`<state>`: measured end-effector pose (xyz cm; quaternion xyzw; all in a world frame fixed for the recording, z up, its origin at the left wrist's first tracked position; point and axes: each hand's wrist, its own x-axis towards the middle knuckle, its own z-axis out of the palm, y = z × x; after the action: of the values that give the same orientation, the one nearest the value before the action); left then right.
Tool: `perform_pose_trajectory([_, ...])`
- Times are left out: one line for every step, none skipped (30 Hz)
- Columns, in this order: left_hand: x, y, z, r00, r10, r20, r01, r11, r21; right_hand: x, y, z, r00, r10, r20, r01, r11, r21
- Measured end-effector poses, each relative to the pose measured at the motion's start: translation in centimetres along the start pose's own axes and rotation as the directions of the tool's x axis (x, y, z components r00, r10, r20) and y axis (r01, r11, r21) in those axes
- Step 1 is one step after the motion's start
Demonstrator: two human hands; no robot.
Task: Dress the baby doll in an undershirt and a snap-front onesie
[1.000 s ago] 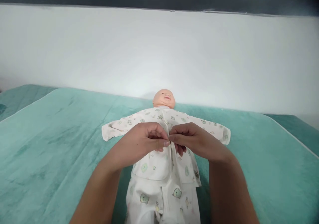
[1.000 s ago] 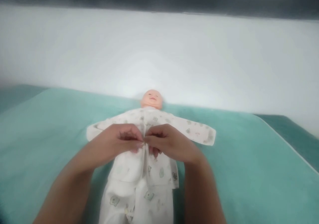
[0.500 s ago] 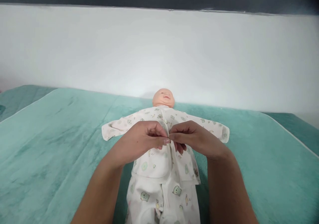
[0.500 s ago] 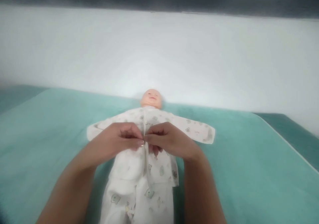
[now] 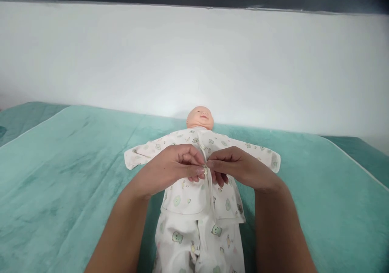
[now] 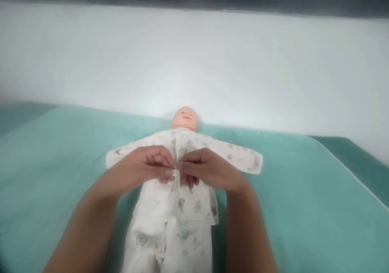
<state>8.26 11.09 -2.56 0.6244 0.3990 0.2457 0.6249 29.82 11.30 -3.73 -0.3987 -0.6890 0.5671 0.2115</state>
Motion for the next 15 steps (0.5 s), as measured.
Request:
perform_pose_trajectory([0.08, -0.05, -0.03, 1.0, -0.001, 0.0, 0.001, 1.0, -0.003, 0.0, 0.04, -0.04, 1.0, -0.003, 0.004, 0.003, 1.0, 0.01])
perform_pose_trajectory([0.16, -0.09, -0.06, 1.0, -0.002, 0.003, 0.002, 1.0, -0.006, 0.02, 0.08, -0.08, 1.0, -0.008, 0.009, 0.007, 1.0, 0.023])
perform_pose_trajectory([0.22, -0.11, -0.1, 1.0, -0.003, 0.007, 0.003, 1.0, -0.008, 0.04, 0.12, -0.12, 1.0, -0.011, 0.014, 0.011, 0.999, 0.039])
perform_pose_trajectory([0.26, -0.11, -0.12, 1.0, -0.005, 0.01, 0.005, 1.0, -0.007, 0.07, 0.18, -0.17, 1.0, -0.013, 0.018, 0.012, 0.998, 0.055])
perform_pose_trajectory([0.28, -0.1, -0.14, 1.0, -0.007, 0.013, 0.007, 1.0, -0.005, 0.11, 0.24, -0.21, 1.0, -0.011, 0.022, 0.01, 0.998, 0.067])
perform_pose_trajectory([0.28, -0.07, -0.15, 1.0, -0.008, 0.012, 0.008, 1.0, -0.001, 0.14, 0.31, -0.25, 1.0, -0.008, 0.023, 0.006, 0.997, 0.073])
perform_pose_trajectory([0.27, -0.04, -0.15, 1.0, -0.009, 0.008, 0.009, 1.0, 0.003, 0.17, 0.37, -0.27, 1.0, -0.002, 0.021, 0.0, 0.997, 0.071])
perform_pose_trajectory([0.25, -0.01, -0.14, 1.0, -0.011, 0.003, 0.011, 1.0, 0.005, 0.18, 0.43, -0.29, 1.0, 0.007, 0.018, -0.008, 0.998, 0.063])
perform_pose_trajectory([0.23, 0.01, -0.13, 1.0, -0.014, -0.004, 0.014, 1.0, 0.007, 0.18, 0.49, -0.29, 1.0, 0.017, 0.016, -0.018, 0.998, 0.052])
perform_pose_trajectory([0.22, 0.01, -0.12, 1.0, -0.016, -0.009, 0.016, 1.0, 0.009, 0.16, 0.53, -0.29, 0.999, 0.029, 0.015, -0.029, 0.999, 0.042])
perform_pose_trajectory([0.22, 0.01, -0.11, 1.0, -0.017, -0.012, 0.017, 1.0, 0.011, 0.13, 0.55, -0.28, 0.999, 0.039, 0.016, -0.039, 0.999, 0.035])
perform_pose_trajectory([0.24, -0.02, -0.1, 1.0, -0.017, -0.014, 0.017, 1.0, 0.013, 0.1, 0.55, -0.26, 0.999, 0.048, 0.017, -0.048, 0.998, 0.033])
perform_pose_trajectory([0.26, -0.04, -0.1, 1.0, -0.017, -0.014, 0.017, 1.0, 0.018, 0.07, 0.53, -0.25, 0.998, 0.054, 0.021, -0.055, 0.998, 0.033])
perform_pose_trajectory([0.29, -0.07, -0.11, 1.0, -0.015, -0.013, 0.015, 1.0, 0.022, 0.05, 0.49, -0.24, 0.998, 0.057, 0.026, -0.058, 0.998, 0.037])
perform_pose_trajectory([0.32, -0.09, -0.12, 1.0, -0.013, -0.012, 0.013, 1.0, 0.026, 0.04, 0.44, -0.24, 0.998, 0.058, 0.028, -0.059, 0.997, 0.041])
